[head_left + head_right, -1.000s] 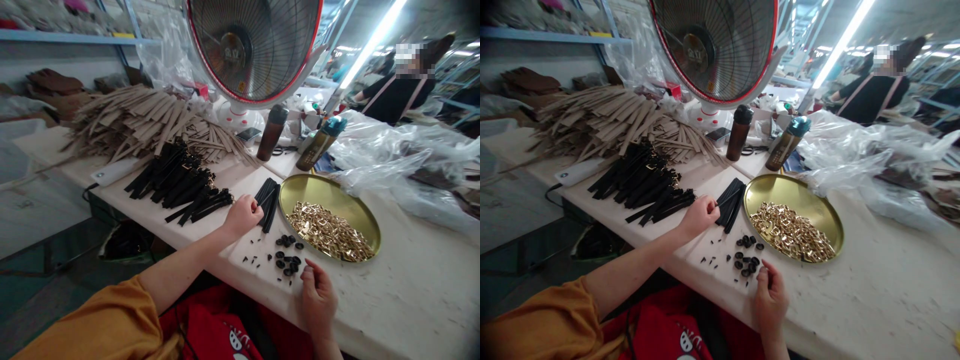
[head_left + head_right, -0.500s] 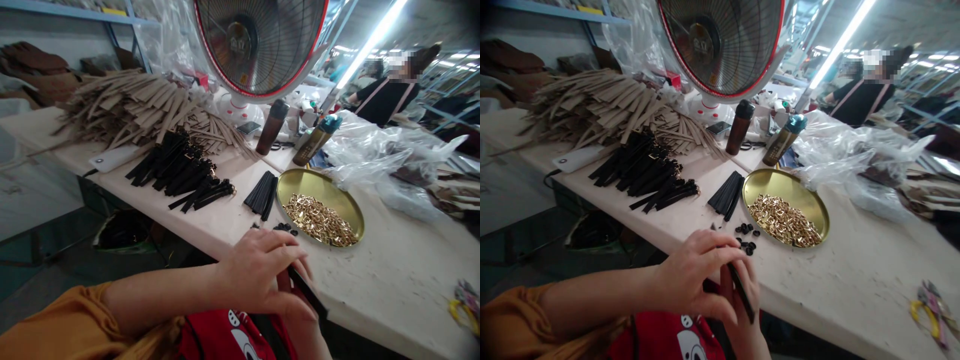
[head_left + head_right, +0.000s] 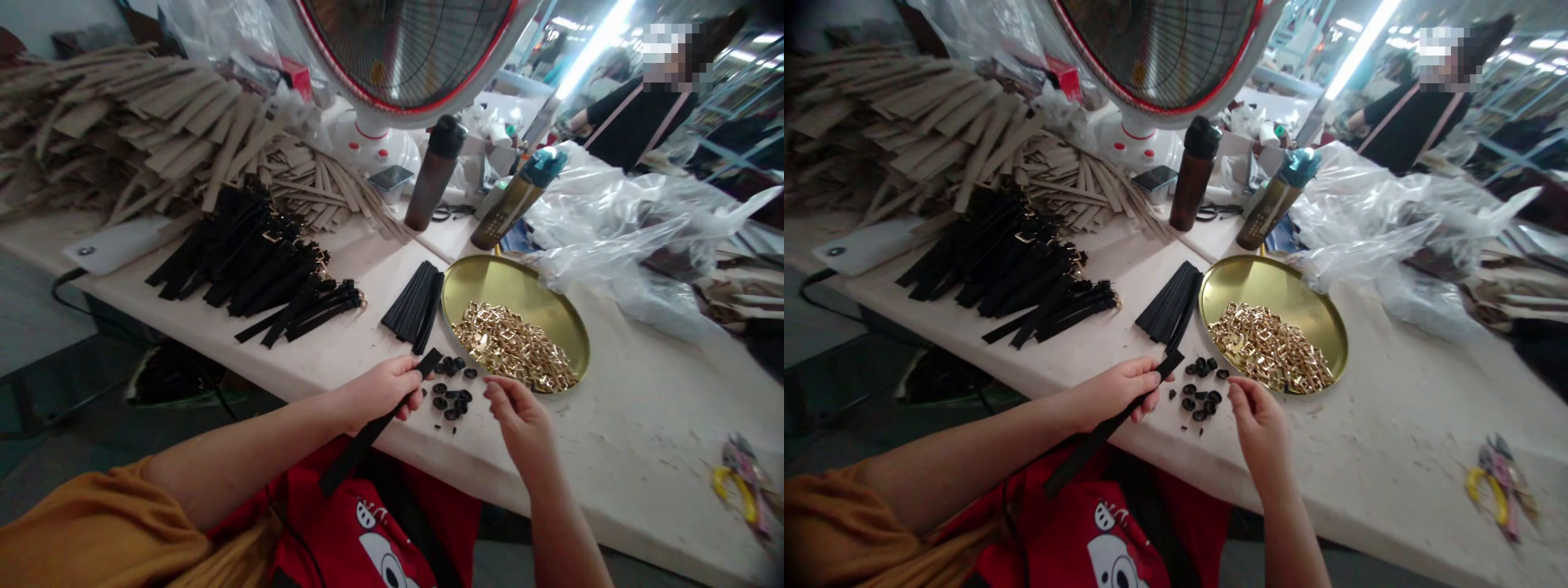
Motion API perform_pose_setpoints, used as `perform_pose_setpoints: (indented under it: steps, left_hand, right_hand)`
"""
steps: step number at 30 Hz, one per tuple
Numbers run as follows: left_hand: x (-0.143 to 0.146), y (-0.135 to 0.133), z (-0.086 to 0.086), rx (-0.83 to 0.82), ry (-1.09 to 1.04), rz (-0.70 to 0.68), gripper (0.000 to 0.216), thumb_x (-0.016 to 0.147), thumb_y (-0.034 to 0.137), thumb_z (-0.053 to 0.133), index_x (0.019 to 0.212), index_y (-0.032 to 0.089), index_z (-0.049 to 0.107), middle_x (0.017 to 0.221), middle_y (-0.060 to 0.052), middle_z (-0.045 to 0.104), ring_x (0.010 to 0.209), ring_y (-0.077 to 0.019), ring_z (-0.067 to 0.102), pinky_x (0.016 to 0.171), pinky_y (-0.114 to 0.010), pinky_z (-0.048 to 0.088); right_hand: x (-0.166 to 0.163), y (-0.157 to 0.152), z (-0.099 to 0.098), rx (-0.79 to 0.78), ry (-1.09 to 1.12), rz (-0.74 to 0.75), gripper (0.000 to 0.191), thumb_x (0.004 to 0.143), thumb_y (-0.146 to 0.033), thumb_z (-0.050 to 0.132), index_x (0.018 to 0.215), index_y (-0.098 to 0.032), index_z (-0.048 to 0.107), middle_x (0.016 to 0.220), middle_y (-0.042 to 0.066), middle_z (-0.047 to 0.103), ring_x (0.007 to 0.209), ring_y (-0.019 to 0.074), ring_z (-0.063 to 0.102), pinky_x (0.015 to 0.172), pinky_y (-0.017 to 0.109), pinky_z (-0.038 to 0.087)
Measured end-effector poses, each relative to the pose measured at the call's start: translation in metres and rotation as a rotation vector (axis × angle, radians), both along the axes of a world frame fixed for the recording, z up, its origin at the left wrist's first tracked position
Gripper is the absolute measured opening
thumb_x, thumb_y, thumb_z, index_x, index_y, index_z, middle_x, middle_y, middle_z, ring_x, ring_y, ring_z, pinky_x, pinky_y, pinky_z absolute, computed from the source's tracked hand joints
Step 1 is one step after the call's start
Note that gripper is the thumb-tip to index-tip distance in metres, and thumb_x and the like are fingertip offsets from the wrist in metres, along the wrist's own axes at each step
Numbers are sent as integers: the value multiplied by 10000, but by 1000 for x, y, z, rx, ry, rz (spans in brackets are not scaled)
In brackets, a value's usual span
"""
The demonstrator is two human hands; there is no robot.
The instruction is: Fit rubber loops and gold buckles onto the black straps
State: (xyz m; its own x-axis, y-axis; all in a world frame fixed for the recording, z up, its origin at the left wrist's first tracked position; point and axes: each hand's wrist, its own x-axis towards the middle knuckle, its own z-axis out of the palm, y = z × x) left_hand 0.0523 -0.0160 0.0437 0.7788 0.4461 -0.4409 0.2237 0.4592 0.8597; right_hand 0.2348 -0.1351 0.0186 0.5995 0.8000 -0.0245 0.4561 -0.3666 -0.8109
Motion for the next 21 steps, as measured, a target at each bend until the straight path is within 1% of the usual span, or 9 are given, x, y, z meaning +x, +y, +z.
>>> perform_pose_setpoints:
  steps: [2,4,6,8,11,13,15,19,21]
  left_hand:
    - [4,3,-1,-206,13,38,166,762,120,378,906,146,457,600,49,456,424,-31,398,423,-147,315]
    - [7,5,-2,-399,3,64,233,696,72,396,910,150,446,654,35,466,451,-30,416,433,-151,327]
    - [9,6,-3,-541,-7,60,259,663,65,416,907,145,448,694,21,474,480,-35,434,433,-149,332]
    - [11,6,-4,-624,-9,42,267,649,65,428,905,133,461,721,3,486,502,-41,448,425,-144,331]
    - [13,6,-6,-678,-28,29,293,624,44,424,904,110,480,768,-30,518,538,-59,484,426,-150,357]
    - [14,6,-6,-696,-45,20,299,604,23,419,886,97,488,797,-47,536,562,-71,512,427,-152,373]
    - [13,5,-7,-702,-47,4,293,594,15,421,866,94,496,818,-55,551,583,-80,538,427,-152,388]
    - [7,3,-8,-687,-61,-29,252,596,39,448,832,99,511,828,-55,575,597,-89,566,446,-165,431]
    - [3,1,-8,-669,-78,-46,249,590,51,460,828,102,513,829,-56,582,602,-97,578,453,-173,443]
  right_hand:
    - [22,3,-4,9,-109,-69,318,779,-449,510,902,-172,607,719,29,583,615,150,508,576,271,419]
    - [33,5,-10,-8,-215,-80,302,783,-440,507,886,-176,610,716,28,584,611,152,513,580,272,418]
    - [35,8,-16,-51,-319,-15,279,796,-417,492,881,-182,616,761,35,591,619,150,522,596,274,420]
    - [33,13,-23,-95,-426,104,264,812,-386,472,907,-190,621,840,45,588,636,148,530,618,281,425]
    - [33,22,-32,-145,-615,262,272,834,-342,431,956,-192,623,887,66,573,678,171,540,628,300,426]
    - [34,28,-36,-170,-730,302,276,847,-318,405,945,-181,623,872,80,571,709,194,544,630,312,425]
    - [37,31,-39,-183,-789,317,271,853,-304,390,913,-170,618,860,89,570,716,205,545,627,319,426]
    - [37,31,-37,-169,-772,340,250,840,-322,401,851,-164,595,823,92,581,712,211,548,649,338,431]
    - [32,26,-31,-147,-660,254,258,812,-365,450,886,-161,591,802,83,594,694,207,556,648,343,437]
